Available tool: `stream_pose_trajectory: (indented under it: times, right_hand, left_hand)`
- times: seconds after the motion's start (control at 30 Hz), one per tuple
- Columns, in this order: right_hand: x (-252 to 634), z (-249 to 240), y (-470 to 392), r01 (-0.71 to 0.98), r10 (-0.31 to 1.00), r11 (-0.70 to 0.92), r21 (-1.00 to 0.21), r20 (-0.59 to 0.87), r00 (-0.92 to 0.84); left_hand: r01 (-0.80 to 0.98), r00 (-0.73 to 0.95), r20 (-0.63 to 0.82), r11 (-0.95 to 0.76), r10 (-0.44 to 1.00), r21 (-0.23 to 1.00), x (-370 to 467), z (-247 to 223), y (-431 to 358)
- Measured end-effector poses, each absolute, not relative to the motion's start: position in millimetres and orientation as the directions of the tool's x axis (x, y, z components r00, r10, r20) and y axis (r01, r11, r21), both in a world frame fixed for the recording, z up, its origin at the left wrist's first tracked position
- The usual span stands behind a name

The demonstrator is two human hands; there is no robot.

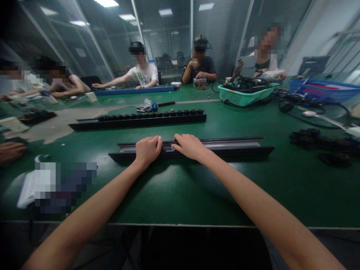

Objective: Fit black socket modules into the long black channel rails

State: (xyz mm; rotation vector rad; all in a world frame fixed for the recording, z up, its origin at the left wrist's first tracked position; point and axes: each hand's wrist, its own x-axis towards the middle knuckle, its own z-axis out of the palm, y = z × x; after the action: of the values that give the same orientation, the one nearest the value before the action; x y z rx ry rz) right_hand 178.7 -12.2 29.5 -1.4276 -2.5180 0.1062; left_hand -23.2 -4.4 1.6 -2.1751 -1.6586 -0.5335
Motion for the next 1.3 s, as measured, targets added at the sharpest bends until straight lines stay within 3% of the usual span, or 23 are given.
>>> stream_pose_trajectory:
  times: [0.67, 0.97, 1.3]
  right_hand:
    - [185, 15, -11, 0.821, 0.852, 0.52, -0.234, 0.213, -0.479]
    - [184, -11, -16, 0.824, 0.808, 0.536, -0.184, 0.394, -0.437]
    - [188, -3, -8, 0.739, 0.898, 0.435, -0.514, 0.304, -0.317]
  left_hand:
    - [0.971, 0.228, 0.467, -0.236, 0.854, -0.042, -21, 4, -6]
    - [0.969, 0.234, 0.475, -0.246, 0.848, -0.039, -20, 2, -5]
    - [0.971, 0.228, 0.471, -0.236, 0.852, -0.045, -19, 1, -2]
